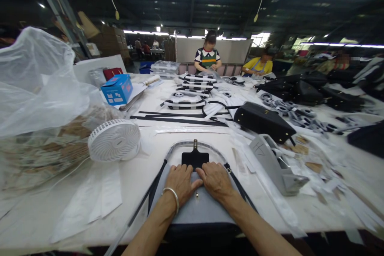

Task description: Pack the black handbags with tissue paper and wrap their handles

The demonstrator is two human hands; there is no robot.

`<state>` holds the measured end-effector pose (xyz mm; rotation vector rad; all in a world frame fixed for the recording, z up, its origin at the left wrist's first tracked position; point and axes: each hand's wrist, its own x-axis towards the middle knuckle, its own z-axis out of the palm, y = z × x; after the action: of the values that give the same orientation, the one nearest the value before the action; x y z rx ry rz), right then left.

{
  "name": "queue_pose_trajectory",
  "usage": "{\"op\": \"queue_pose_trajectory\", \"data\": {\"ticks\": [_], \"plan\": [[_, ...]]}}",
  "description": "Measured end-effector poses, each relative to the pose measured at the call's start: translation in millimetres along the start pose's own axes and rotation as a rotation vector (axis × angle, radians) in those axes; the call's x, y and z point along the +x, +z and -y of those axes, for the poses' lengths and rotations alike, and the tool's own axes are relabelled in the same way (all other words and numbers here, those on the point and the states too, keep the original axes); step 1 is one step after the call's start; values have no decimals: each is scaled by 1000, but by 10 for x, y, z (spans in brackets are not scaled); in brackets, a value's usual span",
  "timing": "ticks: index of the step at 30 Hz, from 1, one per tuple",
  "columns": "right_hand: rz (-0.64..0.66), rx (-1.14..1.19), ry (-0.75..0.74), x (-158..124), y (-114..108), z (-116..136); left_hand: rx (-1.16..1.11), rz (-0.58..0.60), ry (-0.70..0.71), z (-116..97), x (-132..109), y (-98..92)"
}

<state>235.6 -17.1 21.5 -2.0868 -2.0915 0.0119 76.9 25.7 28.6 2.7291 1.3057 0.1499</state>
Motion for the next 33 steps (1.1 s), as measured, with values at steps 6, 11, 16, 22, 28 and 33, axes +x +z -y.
{"op": "queue_pose_trajectory", "data": {"ticks": [6,11,16,22,28,33], "plan": [[132,-7,43,129,-29,-20,-33,-21,-22,3,14,33],[113,-119,171,145,-24,-5,-78,-16,-58,-26,-16,-34],[78,-303,169,122,-25,-77,-131,-32,-79,-37,-29,-37],[175,-283,171,203,-51,-164,-185,-17,-76,-23,-17,-15],[2,-123,277,327,-197,-69,-242,-22,-75,-7,-18,16],[-59,-5,294,581,-219,173,-255,-18,-83,20,21,56]]}}
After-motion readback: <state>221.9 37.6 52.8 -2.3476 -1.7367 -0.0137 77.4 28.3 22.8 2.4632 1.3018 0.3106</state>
